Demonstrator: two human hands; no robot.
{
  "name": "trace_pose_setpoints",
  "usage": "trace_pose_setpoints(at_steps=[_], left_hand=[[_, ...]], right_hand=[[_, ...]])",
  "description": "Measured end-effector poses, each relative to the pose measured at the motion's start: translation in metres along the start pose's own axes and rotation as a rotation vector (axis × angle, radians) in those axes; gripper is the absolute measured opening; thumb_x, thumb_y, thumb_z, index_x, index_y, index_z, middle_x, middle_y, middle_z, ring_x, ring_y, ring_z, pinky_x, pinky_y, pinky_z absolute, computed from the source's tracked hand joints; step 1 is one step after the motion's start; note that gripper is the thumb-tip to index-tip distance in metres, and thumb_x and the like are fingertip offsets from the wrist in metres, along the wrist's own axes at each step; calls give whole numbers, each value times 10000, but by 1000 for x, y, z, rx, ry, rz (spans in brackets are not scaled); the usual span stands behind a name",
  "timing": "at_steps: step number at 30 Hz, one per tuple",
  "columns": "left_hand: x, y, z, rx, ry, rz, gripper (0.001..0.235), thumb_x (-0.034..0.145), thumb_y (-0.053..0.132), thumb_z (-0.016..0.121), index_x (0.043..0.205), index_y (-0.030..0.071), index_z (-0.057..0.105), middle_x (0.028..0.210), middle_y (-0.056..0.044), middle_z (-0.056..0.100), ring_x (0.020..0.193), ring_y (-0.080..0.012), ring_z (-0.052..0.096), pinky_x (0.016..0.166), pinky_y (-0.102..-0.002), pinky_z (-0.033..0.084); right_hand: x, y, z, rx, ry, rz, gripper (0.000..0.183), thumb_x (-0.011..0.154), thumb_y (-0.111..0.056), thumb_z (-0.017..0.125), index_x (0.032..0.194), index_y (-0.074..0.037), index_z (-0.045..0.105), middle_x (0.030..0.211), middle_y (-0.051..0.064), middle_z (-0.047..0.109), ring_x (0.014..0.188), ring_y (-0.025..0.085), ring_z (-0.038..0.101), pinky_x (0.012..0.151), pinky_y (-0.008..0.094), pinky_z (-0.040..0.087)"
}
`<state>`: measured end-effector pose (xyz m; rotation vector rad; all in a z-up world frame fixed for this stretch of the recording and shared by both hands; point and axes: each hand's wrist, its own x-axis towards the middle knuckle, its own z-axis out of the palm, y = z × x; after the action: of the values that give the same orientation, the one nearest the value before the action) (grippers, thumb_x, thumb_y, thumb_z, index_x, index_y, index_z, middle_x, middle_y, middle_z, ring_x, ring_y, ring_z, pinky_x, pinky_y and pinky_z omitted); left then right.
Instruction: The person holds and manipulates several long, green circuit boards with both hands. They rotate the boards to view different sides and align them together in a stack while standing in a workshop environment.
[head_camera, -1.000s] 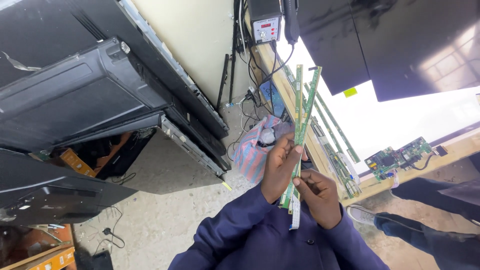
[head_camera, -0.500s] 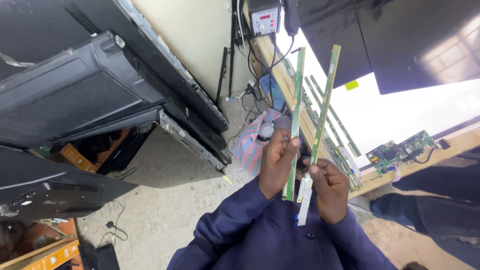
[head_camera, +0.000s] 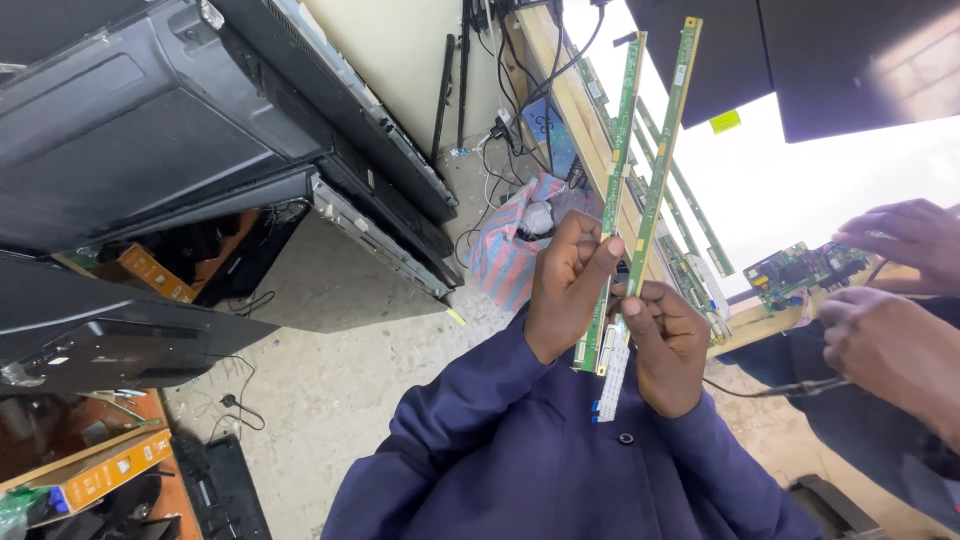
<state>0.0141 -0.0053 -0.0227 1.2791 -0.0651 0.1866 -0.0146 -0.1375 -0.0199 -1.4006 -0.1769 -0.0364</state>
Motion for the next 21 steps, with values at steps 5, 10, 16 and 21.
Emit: trace_pose_setpoints(at_steps=[5, 10, 16, 21], left_hand=[[1, 9, 0, 43, -3, 13, 186, 1036, 214, 482, 950, 50, 470, 455, -34, 487, 371, -17, 358, 386, -163, 282], [-1, 11, 2, 61, -4, 25, 180, 1037, 204, 479, 936, 56, 469, 448, -35, 473, 369, -18, 353, 386, -160, 280], [-1, 16, 1, 97, -30, 43, 181, 1044, 188, 473, 925, 52, 465, 456, -49, 494, 361, -25, 349, 384, -167, 305], [-2, 33, 3, 190, -26, -103, 232, 1015, 358, 483, 928, 156, 411, 599, 5, 282, 503, -113, 239, 517, -351, 264]], right_hand=[[1, -1, 3, -2, 6, 4, 212, 964, -71, 581, 1039, 114, 652, 720, 219, 669, 710, 221, 656, 719, 339, 510], [1, 0, 4, -12, 11, 0, 196, 957, -53, 587, 1028, 118, 652, 717, 222, 665, 716, 223, 655, 715, 348, 513], [1, -1, 6, -9, 19, 3, 188, 952, -63, 596, 1015, 100, 666, 701, 185, 674, 711, 177, 632, 719, 352, 517], [0, -2, 8, -168, 39, 151, 244, 922, -256, 642, 964, -19, 682, 624, -29, 455, 577, 60, 337, 540, 236, 299]])
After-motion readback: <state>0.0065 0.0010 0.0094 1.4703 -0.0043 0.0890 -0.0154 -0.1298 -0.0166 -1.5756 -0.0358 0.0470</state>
